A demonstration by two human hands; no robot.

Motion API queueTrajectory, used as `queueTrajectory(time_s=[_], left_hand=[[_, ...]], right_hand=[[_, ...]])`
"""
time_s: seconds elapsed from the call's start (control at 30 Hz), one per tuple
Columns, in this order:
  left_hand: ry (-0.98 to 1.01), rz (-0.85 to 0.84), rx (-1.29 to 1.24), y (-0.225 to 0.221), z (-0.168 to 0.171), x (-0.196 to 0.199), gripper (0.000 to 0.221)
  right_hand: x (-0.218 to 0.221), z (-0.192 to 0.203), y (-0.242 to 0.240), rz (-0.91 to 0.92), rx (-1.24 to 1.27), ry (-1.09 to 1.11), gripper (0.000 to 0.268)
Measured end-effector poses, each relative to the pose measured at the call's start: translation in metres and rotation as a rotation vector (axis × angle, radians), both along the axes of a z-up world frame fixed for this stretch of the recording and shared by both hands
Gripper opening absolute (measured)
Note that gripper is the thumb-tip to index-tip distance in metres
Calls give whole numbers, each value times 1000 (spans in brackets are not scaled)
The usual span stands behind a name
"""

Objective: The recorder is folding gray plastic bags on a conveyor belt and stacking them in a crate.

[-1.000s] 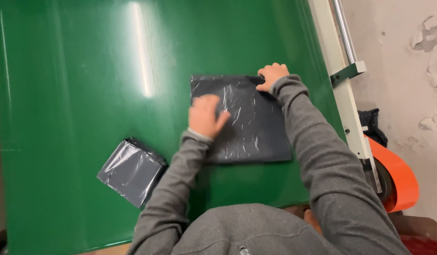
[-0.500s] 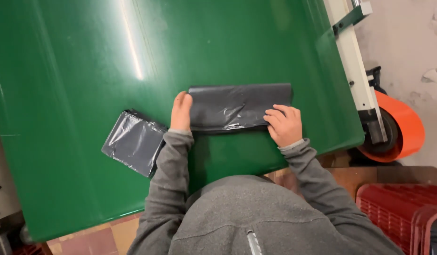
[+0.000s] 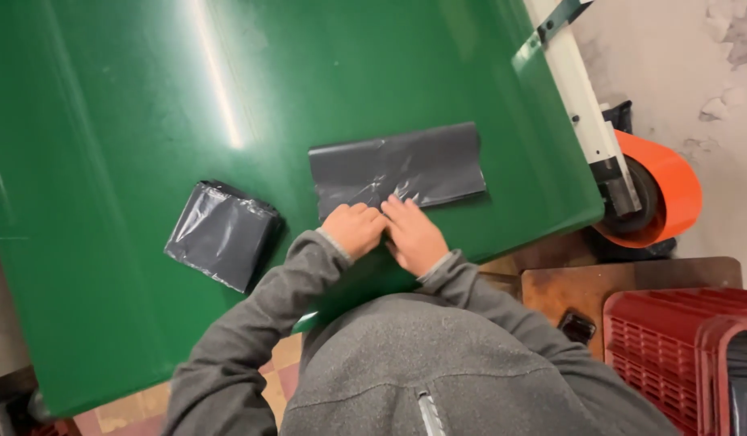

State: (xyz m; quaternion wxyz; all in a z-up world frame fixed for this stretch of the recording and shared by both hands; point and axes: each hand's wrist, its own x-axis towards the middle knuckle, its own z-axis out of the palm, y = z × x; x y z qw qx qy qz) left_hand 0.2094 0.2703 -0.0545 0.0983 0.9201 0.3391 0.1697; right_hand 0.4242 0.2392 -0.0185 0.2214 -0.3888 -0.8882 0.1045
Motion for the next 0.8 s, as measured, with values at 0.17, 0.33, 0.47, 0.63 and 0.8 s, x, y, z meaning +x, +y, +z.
queueTrajectory(time_s=[0.17, 0.33, 0.47, 0.63, 0.8], left_hand=[[145, 183, 208, 13, 33, 11, 22], [292, -29, 155, 27, -33, -8, 8], [119, -230, -476, 40, 40, 23, 26], [-233, 0, -1254, 114, -7, 45, 55], [-320, 193, -1702, 141, -41, 42, 86]], right_hand=[[-2, -14, -7, -13, -41, 47, 54], [-10, -6, 6, -46, -56, 105, 57], [4, -20, 6, -75, -178, 259, 57], [59, -76, -20, -92, -588, 527, 42], [99, -137, -20, -421, -907, 1124, 40]])
